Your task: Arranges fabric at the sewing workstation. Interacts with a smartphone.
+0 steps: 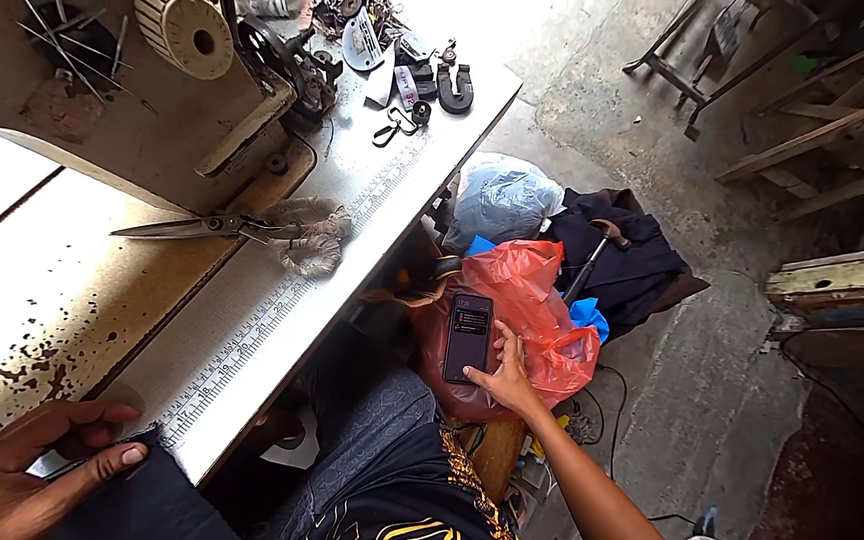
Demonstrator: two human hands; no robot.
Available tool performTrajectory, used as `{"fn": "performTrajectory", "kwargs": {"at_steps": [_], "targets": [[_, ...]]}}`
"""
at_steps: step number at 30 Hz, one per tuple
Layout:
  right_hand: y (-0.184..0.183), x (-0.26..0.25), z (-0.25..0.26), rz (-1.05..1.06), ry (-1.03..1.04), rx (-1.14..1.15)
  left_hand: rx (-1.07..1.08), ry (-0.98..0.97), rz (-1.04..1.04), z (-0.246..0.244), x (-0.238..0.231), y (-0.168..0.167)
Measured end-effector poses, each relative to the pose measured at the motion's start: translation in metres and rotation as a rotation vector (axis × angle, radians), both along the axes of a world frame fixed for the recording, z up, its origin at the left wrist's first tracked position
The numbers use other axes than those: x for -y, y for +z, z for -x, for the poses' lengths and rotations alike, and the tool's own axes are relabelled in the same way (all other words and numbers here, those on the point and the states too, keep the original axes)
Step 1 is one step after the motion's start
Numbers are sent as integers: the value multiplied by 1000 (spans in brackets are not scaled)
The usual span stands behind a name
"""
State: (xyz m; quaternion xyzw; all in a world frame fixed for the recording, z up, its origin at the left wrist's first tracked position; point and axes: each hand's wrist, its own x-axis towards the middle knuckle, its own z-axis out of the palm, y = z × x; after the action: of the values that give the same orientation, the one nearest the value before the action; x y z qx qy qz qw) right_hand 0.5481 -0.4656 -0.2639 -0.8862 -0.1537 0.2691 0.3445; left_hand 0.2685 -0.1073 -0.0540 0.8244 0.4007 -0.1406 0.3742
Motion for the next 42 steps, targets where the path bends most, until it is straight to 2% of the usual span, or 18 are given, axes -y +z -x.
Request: {"fn": "performTrajectory", "kwargs": {"at_steps": [7,11,19,21,24,29,37,42], "targets": [[-2,4,0,-55,-17,-36,-20,21,-1,-5,7,7],[-2,6,0,-60,-3,-35,32,-1,-20,7,0,-6],[-1,9,-2,-71,10,-72,12,3,-23,4,2,-3],[-1,9,-2,-79,9,-81,44,3,-26,10,-1,-8],[-1,11,-3,-99,10,-85,171,-78,-67,36,-17,-34],[-4,12,-2,-108,18,-68,76,9,-33,12,0,-12],[-3,14,-3,-90,62,-72,137,-2,-55,22,-4,-21],[-2,14,-3,-69,69,-91,242,-70,-95,45,-17,-43]]}}
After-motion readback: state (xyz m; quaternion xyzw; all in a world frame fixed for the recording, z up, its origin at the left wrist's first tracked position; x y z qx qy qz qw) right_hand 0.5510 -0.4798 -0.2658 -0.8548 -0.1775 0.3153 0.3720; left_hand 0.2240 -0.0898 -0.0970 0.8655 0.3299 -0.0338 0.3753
